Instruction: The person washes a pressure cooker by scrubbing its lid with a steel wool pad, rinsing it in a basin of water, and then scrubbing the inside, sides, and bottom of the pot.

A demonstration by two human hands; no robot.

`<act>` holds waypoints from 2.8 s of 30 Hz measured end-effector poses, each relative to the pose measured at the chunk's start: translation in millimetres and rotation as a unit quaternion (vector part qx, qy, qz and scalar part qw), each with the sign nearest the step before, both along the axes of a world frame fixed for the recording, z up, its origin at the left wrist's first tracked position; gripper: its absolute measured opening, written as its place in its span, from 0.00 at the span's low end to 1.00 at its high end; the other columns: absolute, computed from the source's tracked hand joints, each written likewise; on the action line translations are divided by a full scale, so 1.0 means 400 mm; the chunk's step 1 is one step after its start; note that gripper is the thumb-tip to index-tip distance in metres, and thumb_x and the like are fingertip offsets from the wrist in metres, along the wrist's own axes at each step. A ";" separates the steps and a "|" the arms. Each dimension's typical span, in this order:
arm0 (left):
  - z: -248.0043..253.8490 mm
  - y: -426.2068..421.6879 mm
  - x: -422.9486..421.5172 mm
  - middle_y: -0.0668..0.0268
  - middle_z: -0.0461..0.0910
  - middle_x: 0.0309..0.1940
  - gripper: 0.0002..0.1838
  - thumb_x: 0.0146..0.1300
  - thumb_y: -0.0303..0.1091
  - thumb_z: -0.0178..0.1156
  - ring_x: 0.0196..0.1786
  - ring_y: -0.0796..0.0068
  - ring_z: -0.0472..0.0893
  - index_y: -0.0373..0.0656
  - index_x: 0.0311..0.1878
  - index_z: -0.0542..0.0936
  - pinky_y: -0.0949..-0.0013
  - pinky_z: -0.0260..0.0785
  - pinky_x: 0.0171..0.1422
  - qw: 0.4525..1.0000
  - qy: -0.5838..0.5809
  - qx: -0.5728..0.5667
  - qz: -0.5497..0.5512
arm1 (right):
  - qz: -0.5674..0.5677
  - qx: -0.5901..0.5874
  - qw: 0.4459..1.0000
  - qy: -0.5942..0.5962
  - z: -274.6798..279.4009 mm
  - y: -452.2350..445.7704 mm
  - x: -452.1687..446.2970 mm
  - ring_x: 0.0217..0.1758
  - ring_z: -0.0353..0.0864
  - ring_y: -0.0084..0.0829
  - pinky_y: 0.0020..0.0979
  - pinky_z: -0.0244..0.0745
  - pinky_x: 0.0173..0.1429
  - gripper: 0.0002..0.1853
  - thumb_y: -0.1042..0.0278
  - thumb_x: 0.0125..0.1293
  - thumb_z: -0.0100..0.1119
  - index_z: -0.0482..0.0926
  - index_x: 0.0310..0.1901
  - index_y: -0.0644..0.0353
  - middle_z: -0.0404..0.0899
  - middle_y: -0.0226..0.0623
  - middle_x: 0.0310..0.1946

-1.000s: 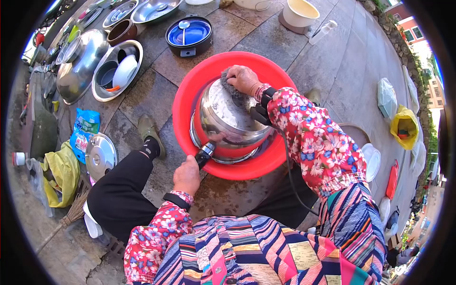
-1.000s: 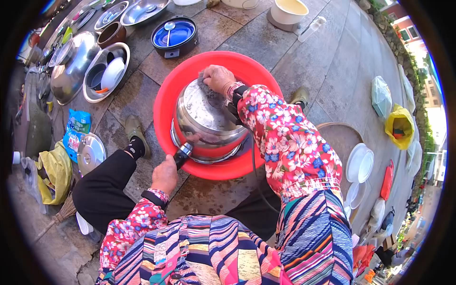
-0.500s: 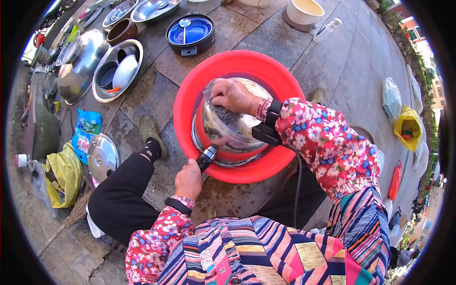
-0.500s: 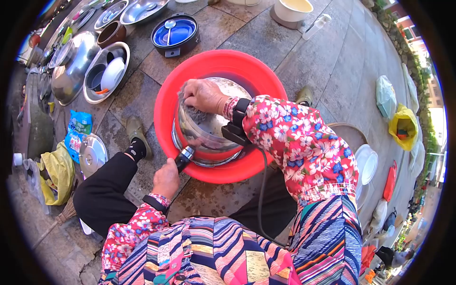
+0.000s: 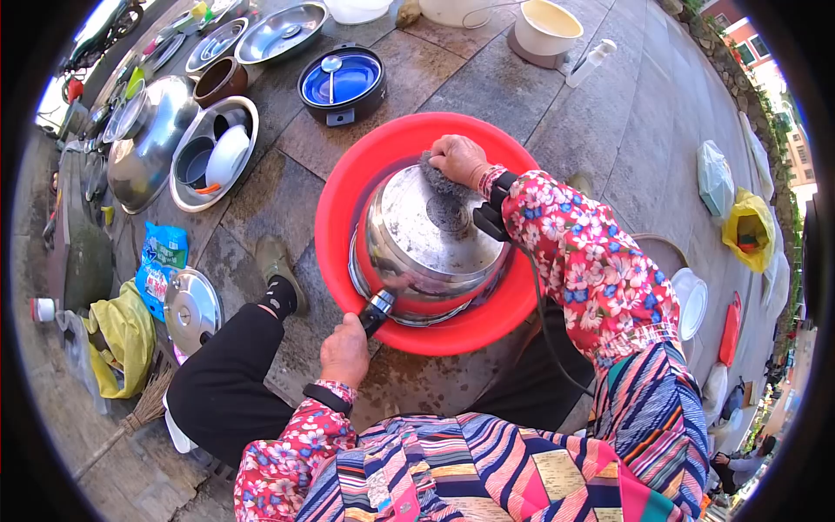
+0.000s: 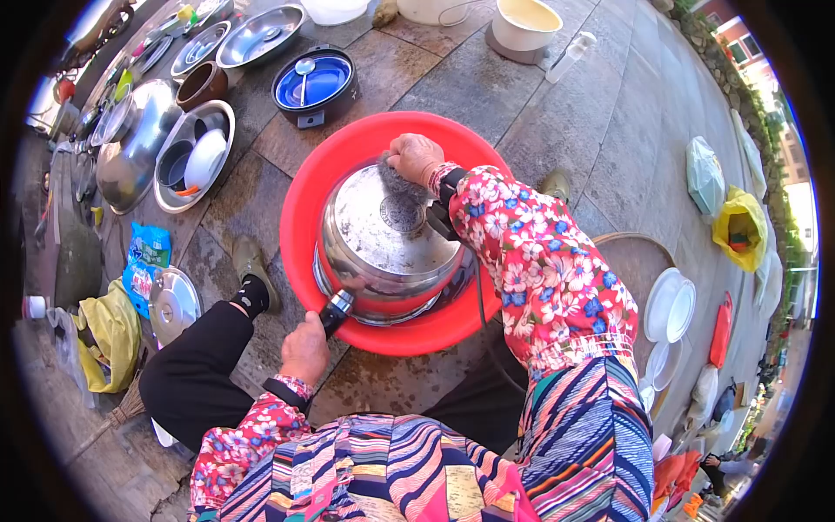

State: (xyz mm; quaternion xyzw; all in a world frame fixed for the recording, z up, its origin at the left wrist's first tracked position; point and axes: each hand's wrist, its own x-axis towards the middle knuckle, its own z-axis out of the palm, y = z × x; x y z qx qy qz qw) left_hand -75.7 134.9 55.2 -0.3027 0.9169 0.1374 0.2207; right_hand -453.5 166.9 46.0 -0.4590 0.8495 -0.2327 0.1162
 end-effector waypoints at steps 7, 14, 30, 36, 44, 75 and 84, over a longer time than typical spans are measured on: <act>-0.003 -0.003 0.004 0.52 0.80 0.30 0.11 0.56 0.26 0.58 0.33 0.53 0.84 0.38 0.40 0.68 0.59 0.78 0.37 1.000 0.008 0.001 -0.004 | 0.146 -0.104 0.983 -0.050 0.073 -0.017 0.192 0.41 0.80 0.43 0.41 0.73 0.47 0.05 0.64 0.53 0.60 0.81 0.28 0.55 0.79 0.38 0.35; -0.008 -0.004 0.006 0.51 0.80 0.31 0.10 0.57 0.26 0.56 0.34 0.52 0.84 0.38 0.41 0.68 0.57 0.78 0.39 1.000 -0.002 0.017 0.017 | -0.014 0.019 0.999 -0.026 0.016 -0.054 0.060 0.42 0.80 0.44 0.43 0.74 0.47 0.06 0.63 0.54 0.59 0.81 0.28 0.54 0.80 0.41 0.33; 0.002 -0.011 0.006 0.48 0.81 0.30 0.11 0.55 0.25 0.56 0.35 0.48 0.83 0.36 0.41 0.68 0.53 0.76 0.42 0.998 0.022 0.053 0.031 | 0.202 -0.176 0.962 -0.054 0.106 0.028 0.275 0.45 0.76 0.41 0.39 0.72 0.51 0.05 0.67 0.54 0.62 0.81 0.31 0.56 0.77 0.35 0.36; 0.009 -0.021 -0.002 0.46 0.81 0.32 0.12 0.55 0.25 0.56 0.39 0.46 0.83 0.35 0.42 0.68 0.51 0.74 0.45 0.996 0.011 0.073 0.049 | 0.212 -0.122 0.965 -0.097 0.146 0.139 0.302 0.44 0.77 0.43 0.41 0.71 0.48 0.04 0.70 0.52 0.63 0.79 0.29 0.58 0.78 0.35 0.33; 0.012 -0.013 0.001 0.46 0.81 0.32 0.12 0.55 0.25 0.56 0.39 0.47 0.83 0.35 0.43 0.68 0.52 0.75 0.46 0.997 0.014 0.059 0.044 | 0.114 -0.087 0.989 -0.035 0.103 0.062 0.257 0.38 0.78 0.45 0.42 0.73 0.44 0.04 0.69 0.52 0.58 0.75 0.25 0.57 0.78 0.39 0.31; -0.008 -0.018 0.015 0.46 0.82 0.31 0.08 0.59 0.27 0.53 0.38 0.48 0.83 0.35 0.42 0.70 0.52 0.75 0.45 0.994 0.063 0.070 0.047 | 0.128 0.032 0.987 0.088 0.145 0.049 0.249 0.45 0.78 0.49 0.44 0.72 0.50 0.05 0.71 0.58 0.51 0.74 0.36 0.59 0.77 0.45 0.38; 0.002 -0.013 0.015 0.48 0.82 0.28 0.09 0.58 0.27 0.54 0.36 0.48 0.83 0.34 0.41 0.70 0.53 0.76 0.42 0.996 0.077 0.041 0.011 | 0.021 -0.121 0.986 0.109 0.118 0.215 0.396 0.43 0.76 0.43 0.43 0.73 0.48 0.05 0.64 0.56 0.58 0.78 0.33 0.53 0.78 0.36 0.37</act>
